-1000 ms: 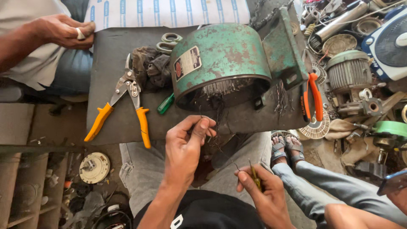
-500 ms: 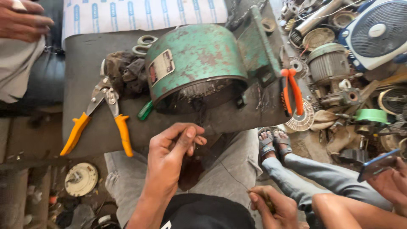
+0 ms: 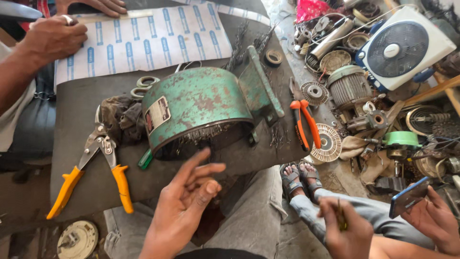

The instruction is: The person uses a screwdriver to manipulate and adjust wires inside a green cylindrical motor housing. Another person cuts a roll of white adhesive tape nearby. The camera wearer continues to work on the motor throughout the clip.

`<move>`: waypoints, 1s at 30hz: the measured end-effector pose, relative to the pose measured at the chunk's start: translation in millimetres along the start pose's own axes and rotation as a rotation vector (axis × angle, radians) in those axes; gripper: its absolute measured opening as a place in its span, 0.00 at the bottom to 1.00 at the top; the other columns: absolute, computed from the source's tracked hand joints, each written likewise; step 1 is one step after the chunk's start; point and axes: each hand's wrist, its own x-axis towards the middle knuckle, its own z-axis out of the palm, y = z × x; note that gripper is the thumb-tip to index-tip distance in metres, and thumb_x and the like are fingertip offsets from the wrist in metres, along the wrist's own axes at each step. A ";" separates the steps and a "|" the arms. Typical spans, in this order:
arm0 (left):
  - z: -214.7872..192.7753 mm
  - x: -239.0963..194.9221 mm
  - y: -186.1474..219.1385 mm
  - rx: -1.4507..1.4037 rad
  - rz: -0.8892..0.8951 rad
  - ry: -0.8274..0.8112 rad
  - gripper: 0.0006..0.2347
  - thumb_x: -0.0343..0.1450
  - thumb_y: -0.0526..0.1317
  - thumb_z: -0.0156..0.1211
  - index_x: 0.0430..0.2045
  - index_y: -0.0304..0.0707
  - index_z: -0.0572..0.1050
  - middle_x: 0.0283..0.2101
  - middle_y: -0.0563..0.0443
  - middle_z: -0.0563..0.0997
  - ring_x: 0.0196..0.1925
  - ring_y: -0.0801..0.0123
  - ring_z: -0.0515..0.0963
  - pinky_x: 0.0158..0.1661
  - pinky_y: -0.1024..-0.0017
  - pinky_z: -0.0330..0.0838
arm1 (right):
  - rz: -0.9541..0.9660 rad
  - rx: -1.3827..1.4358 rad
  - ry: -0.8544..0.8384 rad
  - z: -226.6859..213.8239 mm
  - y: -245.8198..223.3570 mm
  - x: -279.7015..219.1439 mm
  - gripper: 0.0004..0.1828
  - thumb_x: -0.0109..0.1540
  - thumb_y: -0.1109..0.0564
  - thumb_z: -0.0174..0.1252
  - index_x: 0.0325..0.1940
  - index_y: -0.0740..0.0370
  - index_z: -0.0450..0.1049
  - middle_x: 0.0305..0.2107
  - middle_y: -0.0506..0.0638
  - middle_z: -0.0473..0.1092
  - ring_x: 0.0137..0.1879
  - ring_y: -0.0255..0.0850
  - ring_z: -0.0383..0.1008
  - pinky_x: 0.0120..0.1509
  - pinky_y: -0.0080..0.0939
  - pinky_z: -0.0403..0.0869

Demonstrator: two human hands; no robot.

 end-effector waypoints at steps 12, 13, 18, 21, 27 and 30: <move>-1.6 -24.8 4.4 0.614 -0.010 -0.111 0.12 0.69 0.40 0.66 0.44 0.35 0.79 0.35 0.45 0.85 0.32 0.62 0.84 0.35 0.67 0.77 | -0.147 -0.159 0.121 75.1 -102.1 106.6 0.11 0.68 0.52 0.64 0.47 0.62 0.80 0.27 0.56 0.75 0.30 0.43 0.76 0.37 0.43 0.71; -3.0 -25.6 3.6 0.628 0.000 -0.106 0.12 0.69 0.40 0.66 0.43 0.34 0.80 0.35 0.44 0.85 0.32 0.60 0.84 0.36 0.66 0.77 | -0.164 -0.112 0.169 76.2 -106.1 95.5 0.10 0.69 0.53 0.63 0.48 0.61 0.81 0.28 0.54 0.76 0.31 0.41 0.76 0.39 0.42 0.71; -5.2 -33.1 -4.5 0.653 0.077 -0.077 0.09 0.71 0.39 0.63 0.41 0.35 0.80 0.37 0.43 0.85 0.39 0.55 0.86 0.39 0.64 0.77 | -0.143 0.238 -0.113 126.7 -123.4 35.6 0.08 0.64 0.57 0.63 0.45 0.61 0.80 0.30 0.51 0.78 0.33 0.35 0.77 0.36 0.36 0.74; -10.5 -35.0 -3.5 0.729 0.032 -0.171 0.10 0.71 0.39 0.63 0.43 0.35 0.79 0.35 0.40 0.83 0.38 0.49 0.83 0.39 0.60 0.74 | -0.066 0.211 -0.169 156.2 -132.8 27.4 0.10 0.62 0.56 0.64 0.44 0.64 0.80 0.28 0.52 0.79 0.32 0.34 0.79 0.37 0.36 0.75; -23.8 -39.8 3.9 0.621 0.155 -0.132 0.09 0.72 0.38 0.62 0.42 0.34 0.79 0.38 0.41 0.84 0.41 0.50 0.83 0.40 0.61 0.76 | 0.016 0.248 -0.254 172.0 -139.7 36.7 0.10 0.62 0.55 0.64 0.44 0.64 0.81 0.28 0.55 0.79 0.33 0.36 0.76 0.39 0.40 0.73; -24.5 -41.8 0.8 0.596 0.197 -0.155 0.09 0.73 0.38 0.61 0.42 0.33 0.79 0.39 0.41 0.84 0.42 0.50 0.83 0.42 0.61 0.76 | 0.067 0.241 -0.281 173.9 -136.6 35.6 0.11 0.63 0.55 0.65 0.44 0.64 0.81 0.28 0.57 0.77 0.31 0.37 0.72 0.38 0.42 0.71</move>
